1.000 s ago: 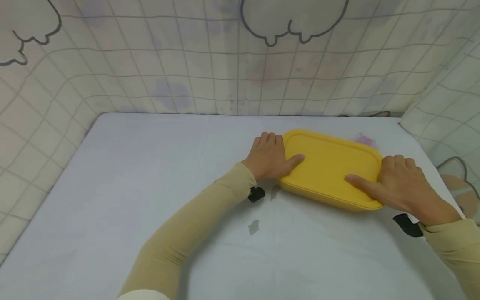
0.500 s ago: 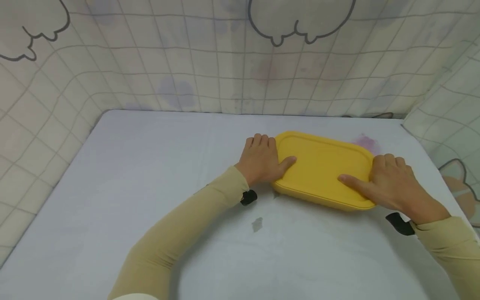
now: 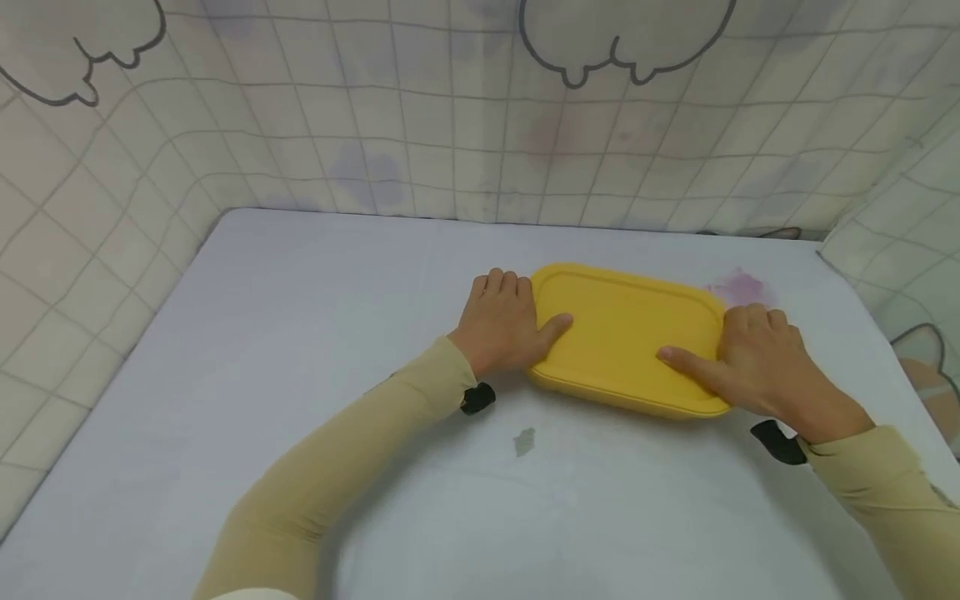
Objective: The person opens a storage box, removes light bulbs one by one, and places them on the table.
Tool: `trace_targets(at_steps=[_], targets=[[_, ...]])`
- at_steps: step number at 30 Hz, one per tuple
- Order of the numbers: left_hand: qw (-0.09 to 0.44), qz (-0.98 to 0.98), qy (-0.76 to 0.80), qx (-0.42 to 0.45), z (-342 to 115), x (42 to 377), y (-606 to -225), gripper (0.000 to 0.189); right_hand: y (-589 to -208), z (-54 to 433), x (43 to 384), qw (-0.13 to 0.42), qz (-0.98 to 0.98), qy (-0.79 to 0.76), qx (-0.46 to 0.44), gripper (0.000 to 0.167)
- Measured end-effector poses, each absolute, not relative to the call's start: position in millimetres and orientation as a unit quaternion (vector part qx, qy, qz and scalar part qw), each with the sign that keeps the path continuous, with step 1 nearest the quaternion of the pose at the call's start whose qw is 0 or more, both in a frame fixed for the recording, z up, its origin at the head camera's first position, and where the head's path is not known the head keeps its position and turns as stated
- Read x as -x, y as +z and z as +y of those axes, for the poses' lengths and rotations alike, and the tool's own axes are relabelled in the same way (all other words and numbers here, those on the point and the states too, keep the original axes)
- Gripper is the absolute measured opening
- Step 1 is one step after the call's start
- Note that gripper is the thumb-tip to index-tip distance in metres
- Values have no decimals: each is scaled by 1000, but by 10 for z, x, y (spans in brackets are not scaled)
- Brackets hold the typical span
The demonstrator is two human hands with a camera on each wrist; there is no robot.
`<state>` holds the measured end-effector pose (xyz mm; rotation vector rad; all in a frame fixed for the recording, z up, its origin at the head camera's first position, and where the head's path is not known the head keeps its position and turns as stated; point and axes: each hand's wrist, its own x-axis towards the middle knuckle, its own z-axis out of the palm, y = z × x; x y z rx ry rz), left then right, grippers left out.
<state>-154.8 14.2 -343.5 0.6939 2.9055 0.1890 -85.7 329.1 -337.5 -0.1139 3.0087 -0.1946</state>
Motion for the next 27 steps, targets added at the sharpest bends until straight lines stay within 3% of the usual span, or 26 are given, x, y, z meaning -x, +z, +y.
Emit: trace_targets(at_steps=[15,27], targets=[[64,975,68,-200,-267,1452,-3458,81,-3362,2920,935,53,994,-69,71,85],[49,978,72,-188,-560,1349,-3471,78,-3357,2647,963,67,993,-63,78,94]])
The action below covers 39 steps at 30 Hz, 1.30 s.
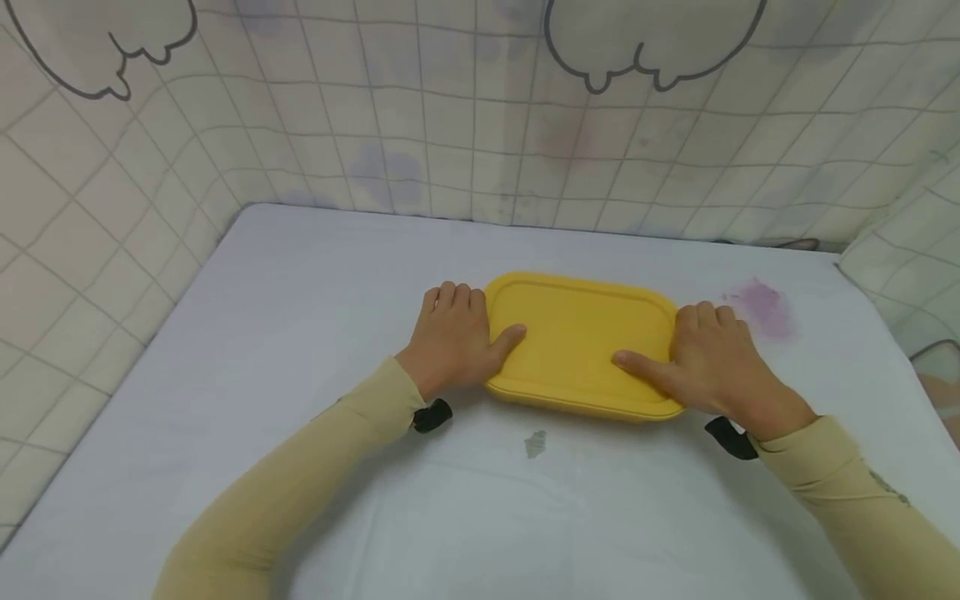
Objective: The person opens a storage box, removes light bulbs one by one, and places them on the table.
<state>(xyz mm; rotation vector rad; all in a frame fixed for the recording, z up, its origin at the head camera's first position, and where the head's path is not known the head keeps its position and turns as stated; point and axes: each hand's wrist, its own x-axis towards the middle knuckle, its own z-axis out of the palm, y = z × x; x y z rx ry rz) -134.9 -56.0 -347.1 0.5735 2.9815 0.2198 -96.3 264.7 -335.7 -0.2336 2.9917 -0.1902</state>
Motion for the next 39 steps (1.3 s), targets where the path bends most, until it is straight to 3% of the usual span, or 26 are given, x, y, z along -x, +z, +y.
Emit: trace_targets(at_steps=[39], targets=[[-38,974,92,-202,-1121,865,-3499,60,-3385,2165,674,-3,991,-59,122,82]])
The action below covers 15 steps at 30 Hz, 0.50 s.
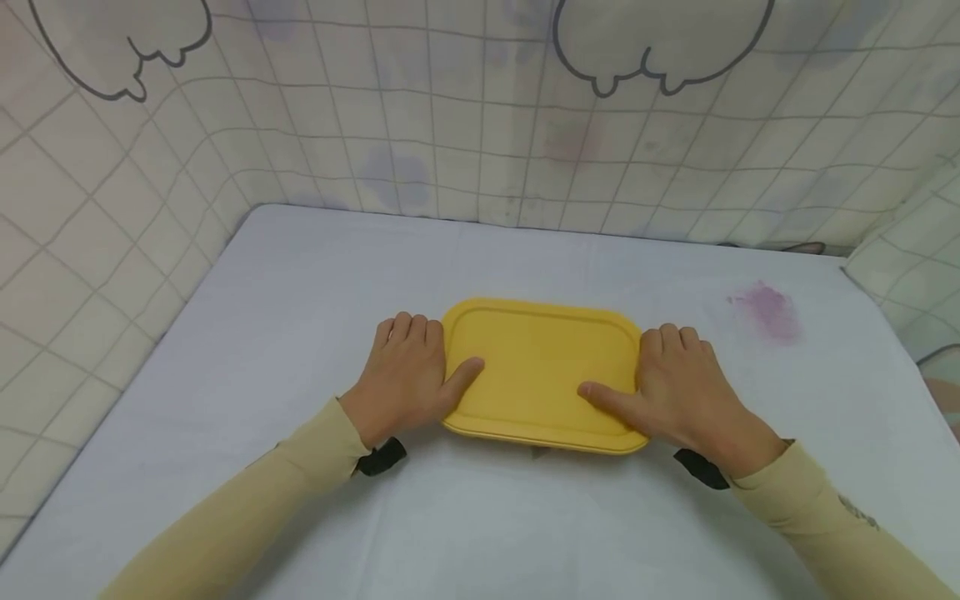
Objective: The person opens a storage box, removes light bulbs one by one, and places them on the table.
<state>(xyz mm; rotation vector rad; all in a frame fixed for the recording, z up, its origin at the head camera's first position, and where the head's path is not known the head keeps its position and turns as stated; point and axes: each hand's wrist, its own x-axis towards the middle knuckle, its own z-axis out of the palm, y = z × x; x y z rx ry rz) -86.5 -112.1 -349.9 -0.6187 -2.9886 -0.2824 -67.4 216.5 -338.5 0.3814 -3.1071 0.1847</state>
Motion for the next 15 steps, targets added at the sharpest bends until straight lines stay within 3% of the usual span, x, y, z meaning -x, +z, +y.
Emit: trace_targets(at_steps=[7,15], targets=[[65,-971,-85,213,-1134,810,-3503,59,-3397,2166,637,18,-990,59,-127,79],[41,-974,-87,205,-1142,818,-3473,59,-3391,2164,637,-2,-990,78,-121,78]])
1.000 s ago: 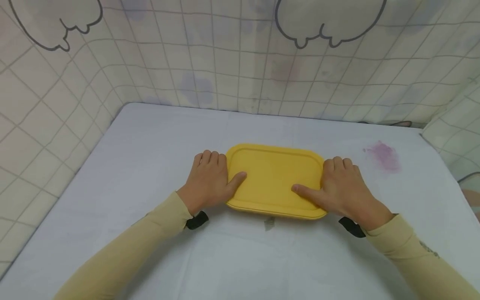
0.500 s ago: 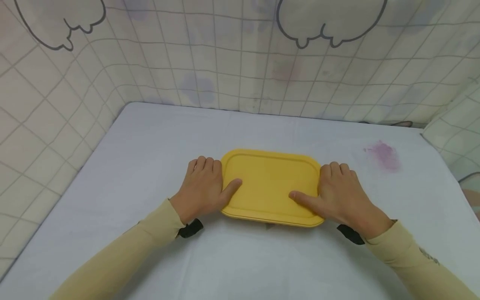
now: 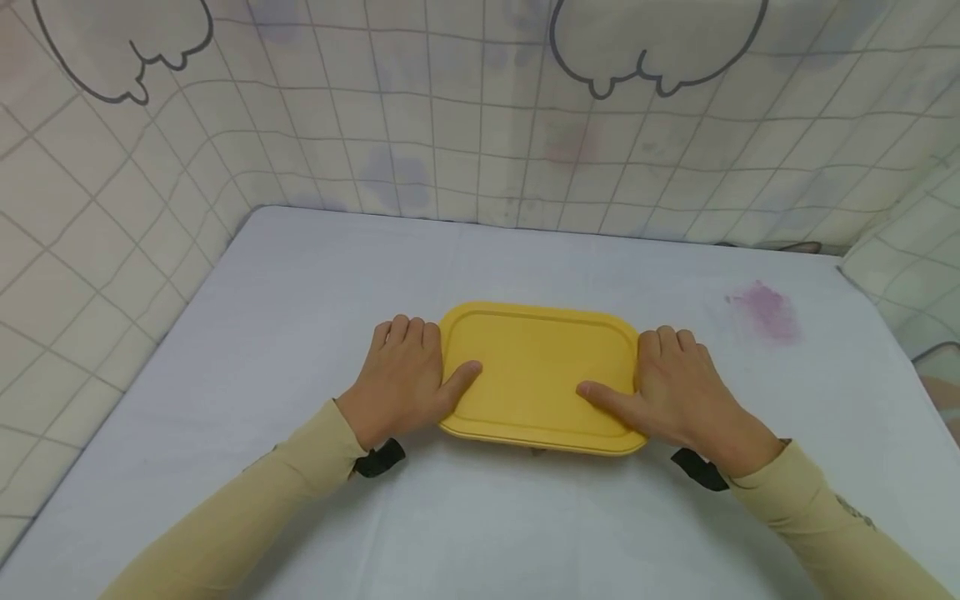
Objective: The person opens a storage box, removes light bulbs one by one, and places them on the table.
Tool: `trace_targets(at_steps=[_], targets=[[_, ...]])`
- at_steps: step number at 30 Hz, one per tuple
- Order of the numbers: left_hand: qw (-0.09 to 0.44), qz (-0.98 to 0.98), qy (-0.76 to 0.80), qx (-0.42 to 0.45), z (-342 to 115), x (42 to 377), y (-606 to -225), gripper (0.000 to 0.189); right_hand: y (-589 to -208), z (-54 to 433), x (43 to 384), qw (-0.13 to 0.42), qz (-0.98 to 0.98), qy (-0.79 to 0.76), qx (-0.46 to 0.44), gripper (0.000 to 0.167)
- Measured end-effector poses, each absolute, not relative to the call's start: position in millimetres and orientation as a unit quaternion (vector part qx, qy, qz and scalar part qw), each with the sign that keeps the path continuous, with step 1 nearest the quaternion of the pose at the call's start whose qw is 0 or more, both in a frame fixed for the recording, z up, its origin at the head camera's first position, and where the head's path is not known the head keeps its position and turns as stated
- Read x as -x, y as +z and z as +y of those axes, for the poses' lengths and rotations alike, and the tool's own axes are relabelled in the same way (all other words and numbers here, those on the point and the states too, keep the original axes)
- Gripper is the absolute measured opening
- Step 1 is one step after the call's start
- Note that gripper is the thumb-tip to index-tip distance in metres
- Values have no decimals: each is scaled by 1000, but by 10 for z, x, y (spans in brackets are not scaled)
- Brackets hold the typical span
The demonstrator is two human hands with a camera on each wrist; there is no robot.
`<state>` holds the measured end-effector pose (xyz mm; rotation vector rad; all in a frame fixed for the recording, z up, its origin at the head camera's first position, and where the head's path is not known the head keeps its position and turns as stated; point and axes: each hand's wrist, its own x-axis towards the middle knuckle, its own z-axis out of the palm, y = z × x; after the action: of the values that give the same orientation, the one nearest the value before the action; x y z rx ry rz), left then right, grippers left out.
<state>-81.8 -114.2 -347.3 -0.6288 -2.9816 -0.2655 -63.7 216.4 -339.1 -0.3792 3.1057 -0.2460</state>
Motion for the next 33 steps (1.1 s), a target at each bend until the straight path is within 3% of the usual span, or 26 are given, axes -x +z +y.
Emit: trace_targets(at_steps=[16,22,28,33], targets=[[-18,-976,-82,200,-1243,878,-3375,70,-3352,2231,630,52,985,-115,115,84],[-7,-972,-99,214,-1303,942,-3399,77,-3323,2278,612,66,981,-141,114,94],[21,-966,-139,217,-1348,971,-3416,71,-3328,2363,604,75,976,-169,112,97],[11,-958,-196,209,-1413,1002,-3433,67,-3375,2461,581,61,967,-222,108,94]])
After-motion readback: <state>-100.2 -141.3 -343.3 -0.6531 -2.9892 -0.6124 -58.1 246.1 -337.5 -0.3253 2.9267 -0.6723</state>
